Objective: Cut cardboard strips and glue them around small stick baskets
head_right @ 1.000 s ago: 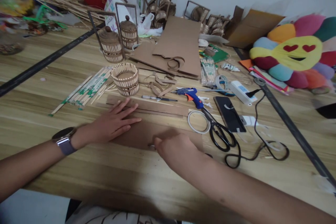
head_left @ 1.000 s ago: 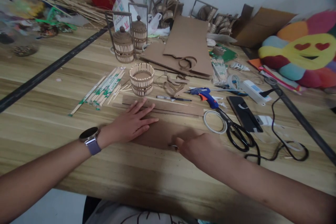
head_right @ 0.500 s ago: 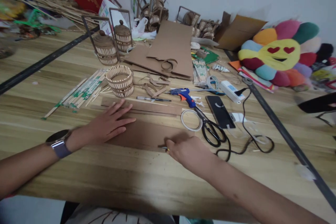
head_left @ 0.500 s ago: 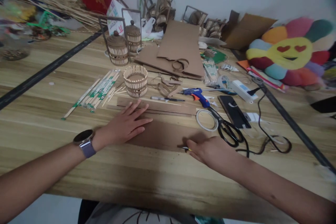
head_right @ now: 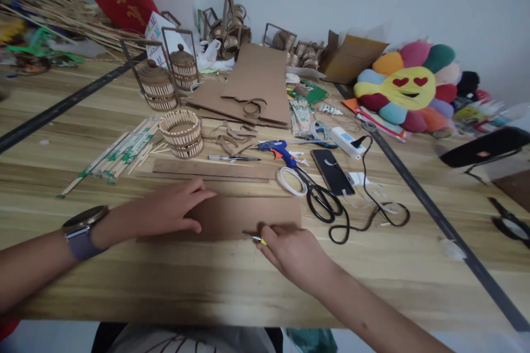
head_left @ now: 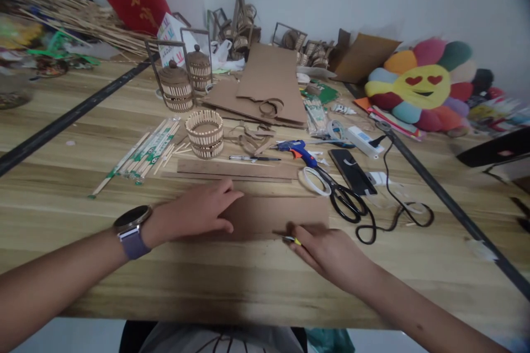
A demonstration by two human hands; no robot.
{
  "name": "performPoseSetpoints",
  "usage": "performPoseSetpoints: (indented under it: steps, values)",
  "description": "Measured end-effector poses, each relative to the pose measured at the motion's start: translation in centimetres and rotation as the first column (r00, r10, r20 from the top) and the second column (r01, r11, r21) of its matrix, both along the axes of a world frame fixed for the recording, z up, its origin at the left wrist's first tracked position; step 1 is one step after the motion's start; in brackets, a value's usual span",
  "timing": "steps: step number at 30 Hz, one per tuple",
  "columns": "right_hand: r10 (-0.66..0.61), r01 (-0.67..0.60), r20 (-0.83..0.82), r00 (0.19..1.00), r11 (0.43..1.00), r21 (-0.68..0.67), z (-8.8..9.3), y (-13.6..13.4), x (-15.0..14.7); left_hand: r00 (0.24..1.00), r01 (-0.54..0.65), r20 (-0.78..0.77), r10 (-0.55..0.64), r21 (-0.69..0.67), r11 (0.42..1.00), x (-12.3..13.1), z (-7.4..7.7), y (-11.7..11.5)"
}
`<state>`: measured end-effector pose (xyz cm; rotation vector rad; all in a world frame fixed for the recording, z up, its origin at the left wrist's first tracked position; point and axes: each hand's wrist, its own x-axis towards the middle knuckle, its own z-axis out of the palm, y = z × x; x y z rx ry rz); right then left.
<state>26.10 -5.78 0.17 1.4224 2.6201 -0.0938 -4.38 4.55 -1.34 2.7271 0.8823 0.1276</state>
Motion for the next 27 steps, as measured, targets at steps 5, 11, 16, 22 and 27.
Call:
performPoseSetpoints:
  steps: [5,11,16,22,27]
  values:
    - [0.028,-0.03,-0.035,0.999,0.999,-0.033,0.4,-0.3,-1.4,0.986,0.067,0.161,-0.046,-0.126,0.99,0.2,-0.6,0.3]
    - [0.097,-0.096,0.013,0.995,0.992,-0.077,1.5,1.1,-4.8,0.96,0.085,0.266,-0.09,0.032,0.996,-0.8,-1.7,1.4]
    - [0.172,-0.16,0.066,0.983,0.974,-0.158,2.4,2.9,-9.6,0.964,0.122,0.199,-0.176,0.258,0.958,-2.9,-2.7,2.3]
    - [0.283,-0.271,0.063,0.957,0.95,-0.153,2.5,4.4,-15.4,0.984,0.137,0.078,-0.157,0.219,0.966,-2.8,-3.7,2.0]
    - [0.342,-0.323,0.104,0.934,0.933,-0.162,2.1,5.1,-17.3,0.988,0.149,0.014,-0.154,0.188,0.971,-2.5,-3.2,1.8]
